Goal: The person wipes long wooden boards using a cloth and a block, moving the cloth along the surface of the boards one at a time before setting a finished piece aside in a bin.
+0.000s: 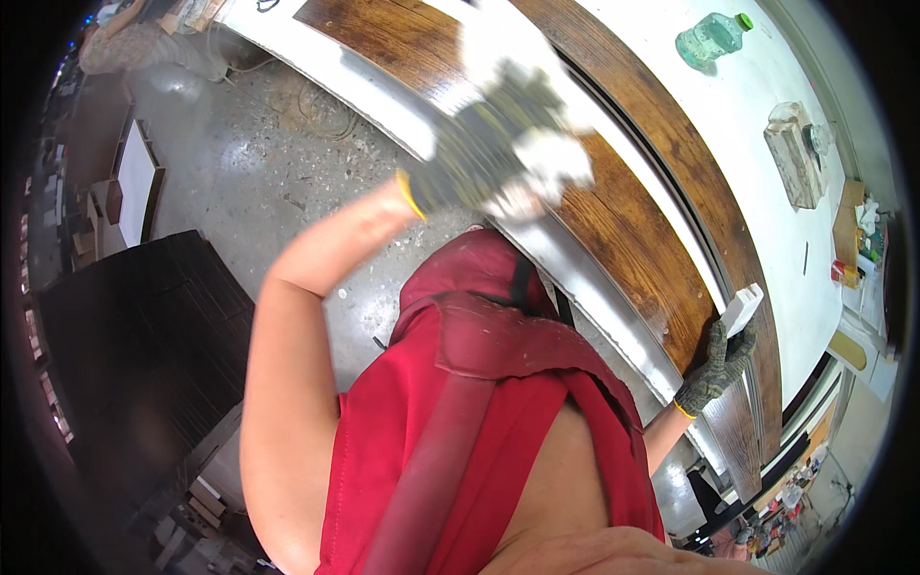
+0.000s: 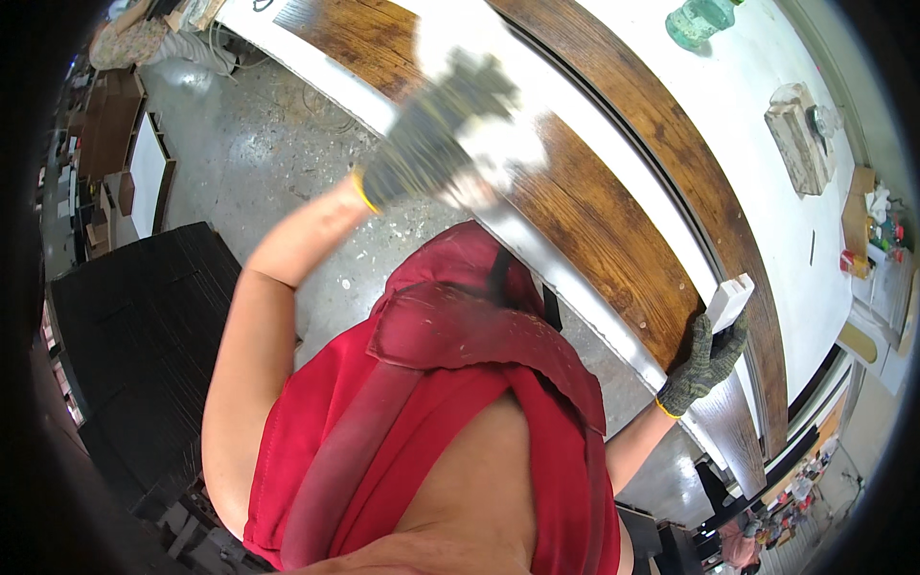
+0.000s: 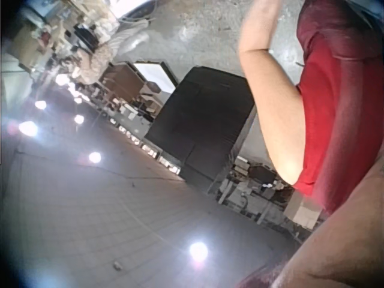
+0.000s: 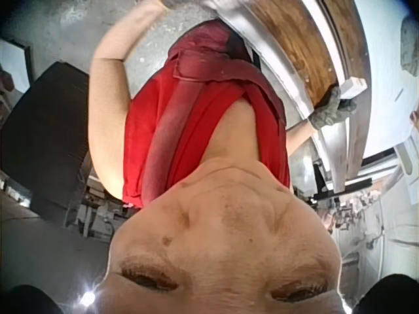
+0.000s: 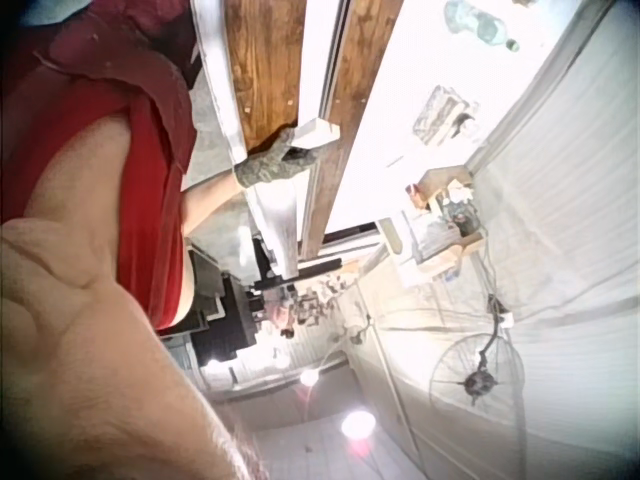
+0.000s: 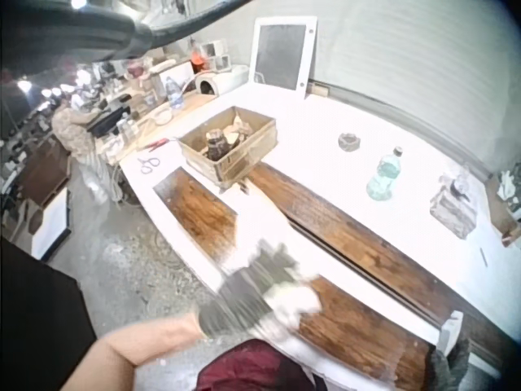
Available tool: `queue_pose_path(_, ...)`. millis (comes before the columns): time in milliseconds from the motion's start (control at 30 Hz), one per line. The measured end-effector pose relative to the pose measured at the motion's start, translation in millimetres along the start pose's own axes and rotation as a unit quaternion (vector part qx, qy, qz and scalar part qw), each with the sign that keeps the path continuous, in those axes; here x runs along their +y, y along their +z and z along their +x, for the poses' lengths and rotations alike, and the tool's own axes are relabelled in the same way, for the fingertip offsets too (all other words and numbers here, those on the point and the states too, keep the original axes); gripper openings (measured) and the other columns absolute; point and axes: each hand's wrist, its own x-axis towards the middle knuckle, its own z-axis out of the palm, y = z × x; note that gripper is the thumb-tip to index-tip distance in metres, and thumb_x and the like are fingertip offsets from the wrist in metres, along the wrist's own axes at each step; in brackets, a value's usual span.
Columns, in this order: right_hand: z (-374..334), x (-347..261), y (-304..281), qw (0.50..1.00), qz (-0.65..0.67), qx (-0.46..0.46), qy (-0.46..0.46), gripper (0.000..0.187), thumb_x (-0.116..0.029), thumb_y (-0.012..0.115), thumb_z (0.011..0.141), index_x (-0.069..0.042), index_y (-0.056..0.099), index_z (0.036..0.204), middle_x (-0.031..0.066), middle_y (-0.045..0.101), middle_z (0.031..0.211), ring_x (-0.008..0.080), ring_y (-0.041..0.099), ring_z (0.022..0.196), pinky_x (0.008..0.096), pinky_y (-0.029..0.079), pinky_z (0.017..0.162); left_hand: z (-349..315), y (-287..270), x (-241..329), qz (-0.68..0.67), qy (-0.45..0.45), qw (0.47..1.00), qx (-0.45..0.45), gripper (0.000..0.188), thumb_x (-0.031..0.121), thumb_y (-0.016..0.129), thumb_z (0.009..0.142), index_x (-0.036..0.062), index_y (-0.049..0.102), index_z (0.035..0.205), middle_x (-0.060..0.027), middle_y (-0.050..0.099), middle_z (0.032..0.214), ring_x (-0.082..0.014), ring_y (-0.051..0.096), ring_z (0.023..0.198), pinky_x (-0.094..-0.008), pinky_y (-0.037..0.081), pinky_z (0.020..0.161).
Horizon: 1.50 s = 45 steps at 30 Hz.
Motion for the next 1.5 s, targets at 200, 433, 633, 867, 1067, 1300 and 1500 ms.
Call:
queue_pose_path(200, 4.2, -21.2, 2.3, 0.996, 0.054, -0.069, -0.001, 0.062, -0.023, 0.074, 0.089, 0.0, 0.049, 0.141, 0.0165, 0.062, 0.127, 0.0276, 0.06, 0.118, 0.0402, 0.047, 0.105, 16.5, 51.7, 86.2, -0.023, 0.104, 0.97, -0.218, 0.035, 0.021, 0.076, 0.08, 0.0102, 0.067, 0.112, -0.0081, 0.067, 0.122, -0.0327, 0.061, 0.119, -0.0469, 0.043, 0.109)
queue_pose_path(433, 63.6, -49.5, 28.0, 0.833, 0.43, -0.278, 0.212, 0.052, -0.035, 0.064, 0.096, 0.002, 0.055, 0.131, 0.0219, 0.064, 0.121, 0.0274, 0.066, 0.104, 0.0427, 0.054, 0.098, 55.3, -6.1, 32.7, 0.299, 0.106, 0.905, -0.283, 0.047, 0.036, 0.072, 0.082, 0.0302, 0.068, 0.128, -0.0073, 0.056, 0.144, -0.0378, 0.047, 0.135, -0.0528, 0.032, 0.115)
queue_pose_path(633, 96.2, -80.1, 103.3, 0.584, 0.596, -0.455, 0.312, 0.059, -0.037, 0.057, 0.097, 0.005, 0.049, 0.139, 0.0302, 0.056, 0.133, 0.0346, 0.066, 0.103, 0.0519, 0.052, 0.097, 72.4, -18.7, 55.0, 0.164, -0.017, 0.966, -0.198, 0.066, 0.043, 0.081, 0.078, 0.0188, 0.061, 0.136, -0.0116, 0.052, 0.147, -0.0372, 0.037, 0.144, -0.0528, 0.02, 0.121)
queue_pose_path(867, 103.0, -136.3, 177.8, 0.491, 0.565, -0.584, 0.315, 0.062, -0.034, 0.056, 0.098, 0.007, 0.044, 0.143, 0.0313, 0.05, 0.142, 0.0408, 0.059, 0.121, 0.0511, 0.048, 0.104, 86.8, -41.0, 56.5, 0.083, -0.031, 0.99, -0.113, 0.061, 0.032, 0.083, 0.079, 0.0135, 0.063, 0.134, -0.0081, 0.063, 0.135, -0.0296, 0.052, 0.132, -0.0442, 0.033, 0.117)
queue_pose_path(1067, 83.5, -209.4, 275.4, 0.635, 0.425, -0.573, 0.297, 0.042, -0.012, 0.053, 0.099, 0.008, 0.05, 0.136, 0.0264, 0.058, 0.134, 0.0348, 0.061, 0.12, 0.045, 0.05, 0.107, 80.5, -82.4, 2.4, -0.092, -0.144, 0.985, -0.016, 0.08, 0.04, 0.083, 0.08, 0.0085, 0.049, 0.145, -0.0198, 0.056, 0.139, -0.0339, 0.059, 0.123, -0.0428, 0.048, 0.104)
queue_pose_path(1300, 78.5, -263.3, 379.1, 0.702, 0.201, -0.68, 0.064, 0.039, -0.021, 0.055, 0.102, 0.005, 0.059, 0.131, 0.016, 0.065, 0.128, 0.0269, 0.066, 0.113, 0.0401, 0.051, 0.104, 88.2, -173.1, -36.8, -0.206, -0.221, 0.952, 0.052, 0.068, 0.02, 0.077, 0.089, 0.006, 0.045, 0.147, -0.0152, 0.056, 0.139, -0.0199, 0.06, 0.12, -0.0371, 0.053, 0.1)
queue_pose_path(1500, 86.8, -299.6, 428.6, 0.737, -0.018, -0.655, -0.162, 0.042, -0.025, 0.064, 0.098, -0.007, 0.061, 0.137, 0.0126, 0.063, 0.136, 0.0234, 0.059, 0.126, 0.0362, 0.047, 0.108, 88.0, -269.4, -112.1, -0.744, -0.229, 0.572, 0.259, 0.059, 0.047, 0.048, 0.102, 0.0039, 0.047, 0.142, -0.022, 0.054, 0.137, -0.0332, 0.053, 0.127, -0.0525, 0.038, 0.114)
